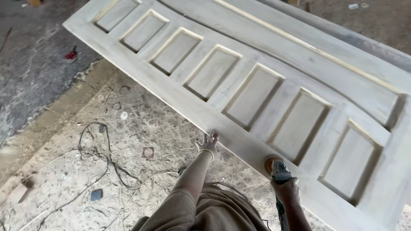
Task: The person uses an electric sander to smooth the surface of a large wooden door with recessed panels. They systematically move the sander across the flat surfaces and edges of the door, generating sawdust.
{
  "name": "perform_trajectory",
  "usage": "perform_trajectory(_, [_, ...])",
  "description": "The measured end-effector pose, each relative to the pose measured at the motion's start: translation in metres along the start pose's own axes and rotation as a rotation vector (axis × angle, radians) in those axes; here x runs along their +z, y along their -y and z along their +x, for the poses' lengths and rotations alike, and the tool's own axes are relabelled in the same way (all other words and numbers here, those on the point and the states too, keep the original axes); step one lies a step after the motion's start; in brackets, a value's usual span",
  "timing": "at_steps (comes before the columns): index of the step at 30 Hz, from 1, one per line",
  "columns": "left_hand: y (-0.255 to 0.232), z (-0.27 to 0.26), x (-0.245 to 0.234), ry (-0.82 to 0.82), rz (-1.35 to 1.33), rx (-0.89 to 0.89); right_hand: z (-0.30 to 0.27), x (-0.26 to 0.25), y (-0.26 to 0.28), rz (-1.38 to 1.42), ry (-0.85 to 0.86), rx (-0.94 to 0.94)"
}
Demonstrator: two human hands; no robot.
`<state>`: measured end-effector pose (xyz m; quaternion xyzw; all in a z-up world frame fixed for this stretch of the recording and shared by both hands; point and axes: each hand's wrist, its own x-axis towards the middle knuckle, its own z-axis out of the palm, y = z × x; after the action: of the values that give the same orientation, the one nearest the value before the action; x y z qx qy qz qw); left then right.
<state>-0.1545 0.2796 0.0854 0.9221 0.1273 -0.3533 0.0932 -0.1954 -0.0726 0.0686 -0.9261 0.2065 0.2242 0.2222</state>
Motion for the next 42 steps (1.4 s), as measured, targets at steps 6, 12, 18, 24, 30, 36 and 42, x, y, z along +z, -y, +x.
perform_trajectory(6, [0.167, 0.054, 0.022, 0.051, -0.558, -0.214, -0.011, 0.051, 0.160, -0.096, 0.031, -0.216])
perform_trajectory(12, [0.392, 0.017, 0.101, 0.143, -0.584, -0.374, -0.021, 0.099, 0.331, -0.140, 0.093, -0.257])
perform_trajectory(18, [0.507, -0.025, 0.125, 0.150, -0.771, -0.632, -0.019, 0.156, 0.479, -0.196, 0.138, -0.385])
perform_trajectory(24, [0.579, 0.010, 0.094, 0.008, -0.984, -0.696, -0.010, 0.220, 0.617, -0.350, 0.136, -0.578])
perform_trajectory(30, [0.667, 0.057, 0.125, -0.161, -1.103, -0.708, 0.006, 0.275, 0.765, -0.365, 0.170, -0.661])
perform_trajectory(36, [0.738, 0.109, 0.077, -0.250, -1.207, -0.707, 0.022, 0.312, 0.904, -0.351, 0.182, -0.735])
perform_trajectory(42, [0.780, 0.126, 0.019, -0.201, -1.210, -0.779, 0.006, 0.349, 1.020, -0.416, 0.246, -0.798])
